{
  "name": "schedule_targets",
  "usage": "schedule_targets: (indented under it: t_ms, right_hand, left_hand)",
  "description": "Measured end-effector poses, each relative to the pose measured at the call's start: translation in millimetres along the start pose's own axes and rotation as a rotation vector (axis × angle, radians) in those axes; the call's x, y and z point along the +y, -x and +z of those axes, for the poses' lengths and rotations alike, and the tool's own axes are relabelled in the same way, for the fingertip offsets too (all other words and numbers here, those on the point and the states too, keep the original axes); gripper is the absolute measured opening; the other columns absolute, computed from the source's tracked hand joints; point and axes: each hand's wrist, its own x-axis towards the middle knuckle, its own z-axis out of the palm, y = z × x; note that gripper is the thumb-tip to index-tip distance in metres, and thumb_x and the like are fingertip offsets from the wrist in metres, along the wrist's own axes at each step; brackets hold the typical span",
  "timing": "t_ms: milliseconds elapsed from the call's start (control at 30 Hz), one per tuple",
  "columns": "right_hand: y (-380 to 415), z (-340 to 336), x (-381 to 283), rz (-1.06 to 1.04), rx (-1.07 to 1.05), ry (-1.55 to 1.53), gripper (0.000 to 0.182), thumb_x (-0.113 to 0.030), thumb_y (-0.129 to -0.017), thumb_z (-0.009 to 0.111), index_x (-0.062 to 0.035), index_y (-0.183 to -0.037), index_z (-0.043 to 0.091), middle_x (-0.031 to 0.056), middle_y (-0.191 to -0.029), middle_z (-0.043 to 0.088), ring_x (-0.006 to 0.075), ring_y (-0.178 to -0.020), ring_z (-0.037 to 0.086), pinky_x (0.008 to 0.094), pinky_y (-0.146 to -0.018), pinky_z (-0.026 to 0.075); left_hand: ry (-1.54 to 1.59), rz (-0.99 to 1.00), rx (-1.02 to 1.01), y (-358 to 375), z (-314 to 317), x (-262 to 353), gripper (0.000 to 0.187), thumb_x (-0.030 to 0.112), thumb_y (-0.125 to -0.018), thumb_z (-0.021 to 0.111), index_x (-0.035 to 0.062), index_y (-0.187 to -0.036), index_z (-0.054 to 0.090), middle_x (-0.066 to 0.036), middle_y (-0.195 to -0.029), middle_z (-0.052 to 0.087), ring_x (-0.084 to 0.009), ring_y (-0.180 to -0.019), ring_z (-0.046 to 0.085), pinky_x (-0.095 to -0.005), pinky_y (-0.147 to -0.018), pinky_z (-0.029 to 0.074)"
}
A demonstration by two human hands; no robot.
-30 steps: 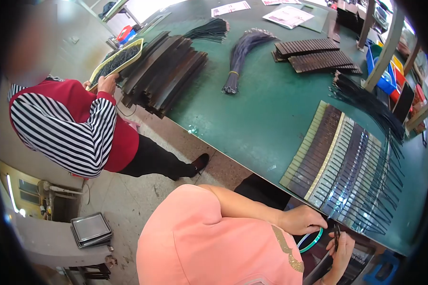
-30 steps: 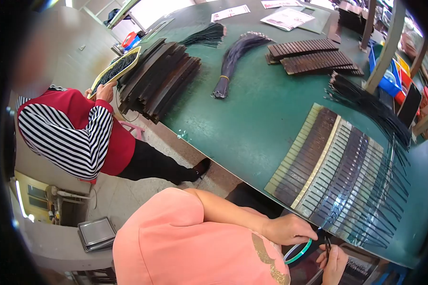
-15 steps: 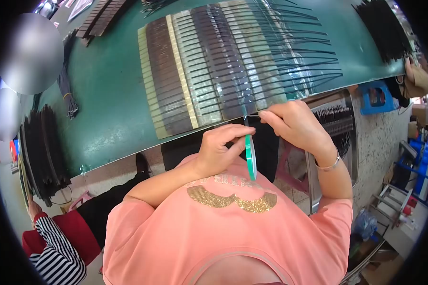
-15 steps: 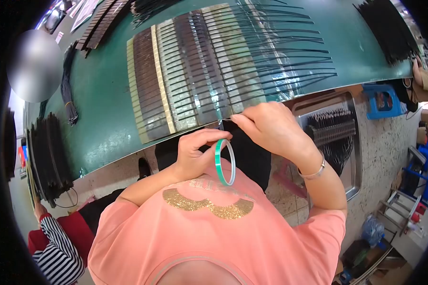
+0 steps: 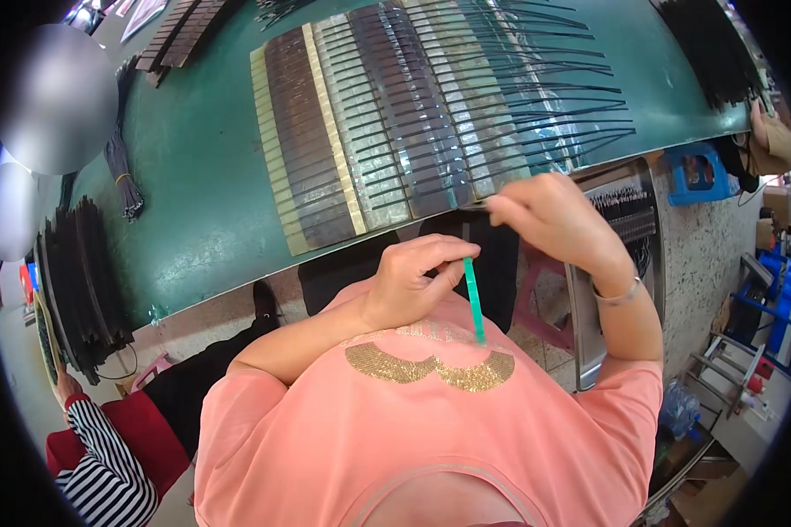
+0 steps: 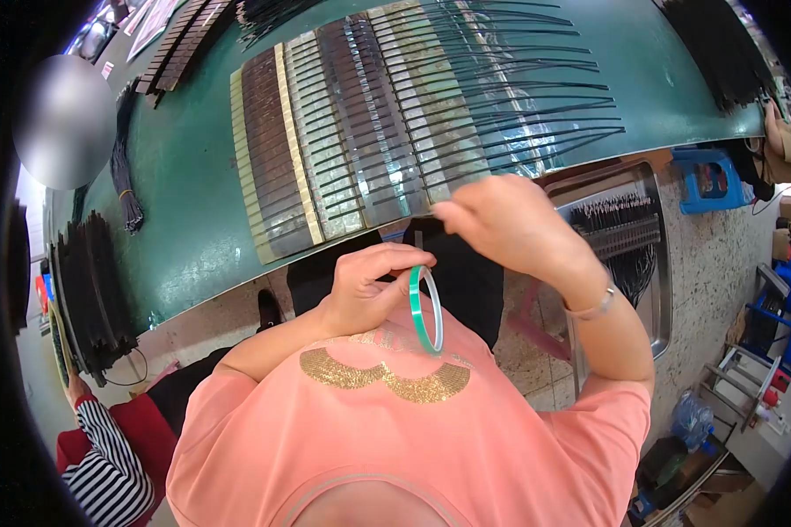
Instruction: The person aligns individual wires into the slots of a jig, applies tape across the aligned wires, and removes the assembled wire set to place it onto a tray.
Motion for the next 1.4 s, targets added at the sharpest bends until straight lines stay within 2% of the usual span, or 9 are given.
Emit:
schedule_targets:
  t_ms: [100,233,433,567,733,933,1133,1300,1400]
  right_hand:
    - [26.4,-16.1,16.1,0.217,0.018,-0.568,0.04,-0.026,-0.104,0.045,0.0041,-0.099,0.071,-0.0054,-0.057,0.042,0.0034,-0.053,0.037,0.0234,-0.049,0.029]
    - [38.0,-8.3,49.0,0.238,0.297,-0.699,0.037,-0.023,-0.101,0.048,0.0043,-0.124,0.059,-0.009,-0.061,0.038,-0.0001,-0.051,0.029,0.0194,-0.045,0.018]
    - [-4.2,-87.9,220.8,0.091,0.816,-0.315,0.033,-0.017,-0.1,0.053,-0.0004,-0.129,0.059,-0.0093,-0.071,0.045,-0.0001,-0.055,0.03,0.0183,-0.046,0.022]
    - [-23.5,-157.1,308.2,0.231,0.852,-0.046,0.032,-0.023,-0.101,0.055,-0.0029,-0.124,0.063,-0.0084,-0.068,0.045,-0.0003,-0.052,0.031,0.0181,-0.043,0.021]
    - [-21.2,-109.6,172.0,0.252,0.779,-0.709,0.023,-0.025,-0.1,0.055,-0.0057,-0.111,0.061,-0.0075,-0.063,0.041,0.0001,-0.045,0.032,0.0183,-0.037,0.021]
    - [16.8,-6.1,32.8,0.155,0.302,-1.099,0.015,-0.002,-0.09,0.05,-0.0024,-0.105,0.054,-0.0009,-0.064,0.049,0.004,-0.048,0.04,0.0196,-0.04,0.026]
    - [13.1,-77.8,96.0,0.24,0.911,-0.582,0.021,-0.006,-0.095,0.055,-0.0012,-0.114,0.061,-0.0058,-0.074,0.047,0.0003,-0.06,0.037,0.0179,-0.049,0.028]
    - [-8.8,-126.9,229.9,0.109,1.037,0.301,0.026,-0.011,-0.095,0.058,0.0035,-0.116,0.063,0.0019,-0.085,0.064,0.0108,-0.073,0.058,0.0243,-0.069,0.047]
    - [-5.1,-120.7,197.2,-0.053,1.096,0.592,0.029,-0.011,-0.094,0.058,0.0038,-0.118,0.063,0.007,-0.088,0.069,0.0152,-0.081,0.064,0.0279,-0.08,0.05]
  left_hand:
    - [-0.244,0.188,0.037,-9.5,-9.6,9.5,0.033,-0.007,-0.075,0.07,0.0034,-0.106,0.071,-0.011,-0.098,0.068,-0.0244,-0.084,0.069,-0.0301,-0.069,0.059]
    - [-0.292,0.357,-0.052,-28.9,-16.5,13.1,0.035,-0.002,-0.074,0.069,0.0035,-0.108,0.066,-0.009,-0.103,0.062,-0.0237,-0.084,0.066,-0.0321,-0.062,0.058]
    - [-0.342,0.469,-0.007,-57.6,-7.8,9.4,0.035,-0.001,-0.076,0.068,0.0004,-0.111,0.064,-0.011,-0.107,0.06,-0.0239,-0.079,0.065,-0.0311,-0.058,0.057]
    - [-0.355,0.501,0.063,-45.5,-27.0,25.4,0.035,-0.001,-0.077,0.068,-0.0006,-0.111,0.064,-0.011,-0.106,0.06,-0.0231,-0.078,0.065,-0.0305,-0.059,0.056]
    - [-0.393,0.423,0.046,-48.8,-48.2,36.3,0.039,-0.004,-0.075,0.068,0.0016,-0.113,0.065,-0.011,-0.107,0.063,-0.0237,-0.084,0.067,-0.0307,-0.067,0.058]
    - [-0.529,0.446,-0.042,-66.2,-44.9,32.8,0.032,0.003,-0.081,0.07,0.0045,-0.113,0.067,-0.01,-0.105,0.066,-0.0242,-0.085,0.068,-0.0302,-0.07,0.06]
    - [-0.441,0.441,-0.057,-68.1,-40.9,39.0,0.038,-0.011,-0.072,0.07,-0.0017,-0.109,0.068,-0.014,-0.102,0.065,-0.0241,-0.08,0.068,-0.0298,-0.066,0.059]
    - [-0.505,0.39,-0.038,-58.9,-41.2,40.4,0.038,-0.009,-0.074,0.071,0.0018,-0.11,0.069,-0.012,-0.104,0.065,-0.0235,-0.08,0.068,-0.0303,-0.066,0.058]
    - [-0.537,0.402,-0.032,-58.4,-42.1,40.7,0.037,-0.009,-0.075,0.072,0.0017,-0.111,0.069,-0.012,-0.104,0.065,-0.0234,-0.081,0.068,-0.0298,-0.066,0.058]
